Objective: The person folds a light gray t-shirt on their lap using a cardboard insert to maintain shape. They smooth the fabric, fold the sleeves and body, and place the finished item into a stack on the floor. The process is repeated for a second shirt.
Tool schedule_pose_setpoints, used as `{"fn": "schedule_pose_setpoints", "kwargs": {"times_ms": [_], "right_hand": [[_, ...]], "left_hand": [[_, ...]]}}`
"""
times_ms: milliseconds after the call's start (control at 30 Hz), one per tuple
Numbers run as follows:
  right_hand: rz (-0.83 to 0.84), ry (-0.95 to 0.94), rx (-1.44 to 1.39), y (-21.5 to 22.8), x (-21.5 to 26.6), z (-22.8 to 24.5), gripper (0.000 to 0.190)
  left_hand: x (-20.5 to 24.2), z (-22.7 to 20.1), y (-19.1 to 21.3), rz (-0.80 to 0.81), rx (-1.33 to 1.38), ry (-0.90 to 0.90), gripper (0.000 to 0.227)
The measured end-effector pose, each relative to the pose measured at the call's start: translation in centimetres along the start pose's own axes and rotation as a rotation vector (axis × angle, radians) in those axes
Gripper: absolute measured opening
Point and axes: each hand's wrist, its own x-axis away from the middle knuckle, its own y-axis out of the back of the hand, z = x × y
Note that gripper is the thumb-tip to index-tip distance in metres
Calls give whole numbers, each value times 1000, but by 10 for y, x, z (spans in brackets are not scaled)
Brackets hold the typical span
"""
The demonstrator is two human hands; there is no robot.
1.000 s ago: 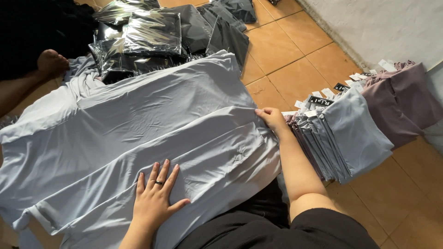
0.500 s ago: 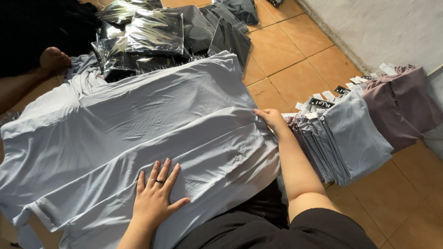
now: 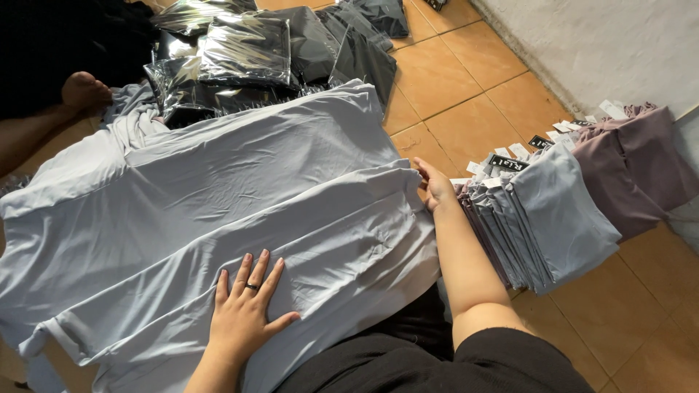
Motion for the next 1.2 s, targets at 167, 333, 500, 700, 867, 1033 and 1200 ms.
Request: {"fn": "schedule_pose_setpoints", "kwargs": {"times_ms": [167, 333, 500, 700, 867, 1033, 1200], "right_hand": [[-108, 831, 518, -20, 67, 7, 38], [-156, 812, 905, -29, 94, 28, 26], [-14, 496, 1043, -28, 74, 35, 65], [124, 379, 716, -10, 7, 19, 20], [3, 442, 292, -11, -11, 22, 24], [46, 581, 354, -13, 5, 16, 32], [222, 1081, 784, -51, 160, 6, 53]], "left_hand": [[0, 0, -2, 4, -5, 8, 112], [0, -1, -2, 15, 1, 7, 111], [-1, 1, -1, 4, 4, 8, 112], [1, 0, -3, 6, -12, -7, 112], [1, 0, -2, 19, 11, 11, 111], [0, -1, 1, 9, 18, 7, 110], [-2, -1, 3, 15, 8, -1, 109]]}}
